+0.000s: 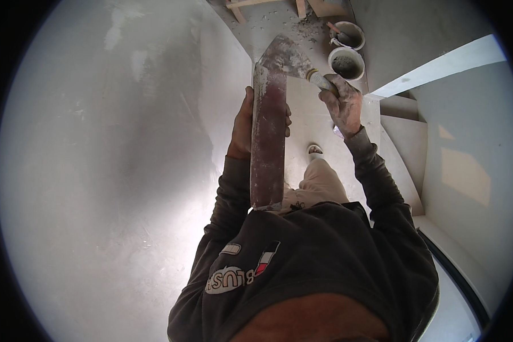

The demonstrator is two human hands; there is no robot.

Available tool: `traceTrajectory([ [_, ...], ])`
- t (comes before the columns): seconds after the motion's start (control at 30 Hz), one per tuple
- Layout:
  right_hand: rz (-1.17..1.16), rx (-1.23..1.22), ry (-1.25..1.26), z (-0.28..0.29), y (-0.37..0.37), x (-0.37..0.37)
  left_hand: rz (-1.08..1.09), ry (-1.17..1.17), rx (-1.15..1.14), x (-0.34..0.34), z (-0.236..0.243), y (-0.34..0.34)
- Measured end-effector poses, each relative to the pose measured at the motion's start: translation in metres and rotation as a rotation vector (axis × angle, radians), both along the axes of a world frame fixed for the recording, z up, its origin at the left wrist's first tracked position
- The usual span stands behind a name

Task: The person applies plaster to a wall using a trowel and a hawk, smoothing the surface in repeated strokes. The person occasionally scrapes excess material from the trowel and continues working on the same wall section.

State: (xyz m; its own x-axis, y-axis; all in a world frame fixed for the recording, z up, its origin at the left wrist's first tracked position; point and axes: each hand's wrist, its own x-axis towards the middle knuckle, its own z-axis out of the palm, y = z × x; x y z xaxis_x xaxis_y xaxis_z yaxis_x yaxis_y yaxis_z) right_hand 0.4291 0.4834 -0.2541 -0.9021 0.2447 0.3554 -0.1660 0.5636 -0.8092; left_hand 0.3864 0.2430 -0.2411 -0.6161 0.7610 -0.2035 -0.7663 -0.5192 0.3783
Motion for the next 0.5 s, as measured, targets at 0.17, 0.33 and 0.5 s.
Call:
traceTrajectory([
  [0.17,0.065,-0.015,-0.016,0.000,0.006,0.005,0.011,-0.039,0.028,-0.002,0.005,0.002],
  [0.33,0.035,0.082,0.060,-0.003,0.004,0.010,0.012,-0.008,0.015,0.001,-0.001,-0.001],
  [0.5,0.006,0.114,0.075,-0.005,0.011,0.008,0.004,-0.027,0.024,0.001,0.004,0.000],
])
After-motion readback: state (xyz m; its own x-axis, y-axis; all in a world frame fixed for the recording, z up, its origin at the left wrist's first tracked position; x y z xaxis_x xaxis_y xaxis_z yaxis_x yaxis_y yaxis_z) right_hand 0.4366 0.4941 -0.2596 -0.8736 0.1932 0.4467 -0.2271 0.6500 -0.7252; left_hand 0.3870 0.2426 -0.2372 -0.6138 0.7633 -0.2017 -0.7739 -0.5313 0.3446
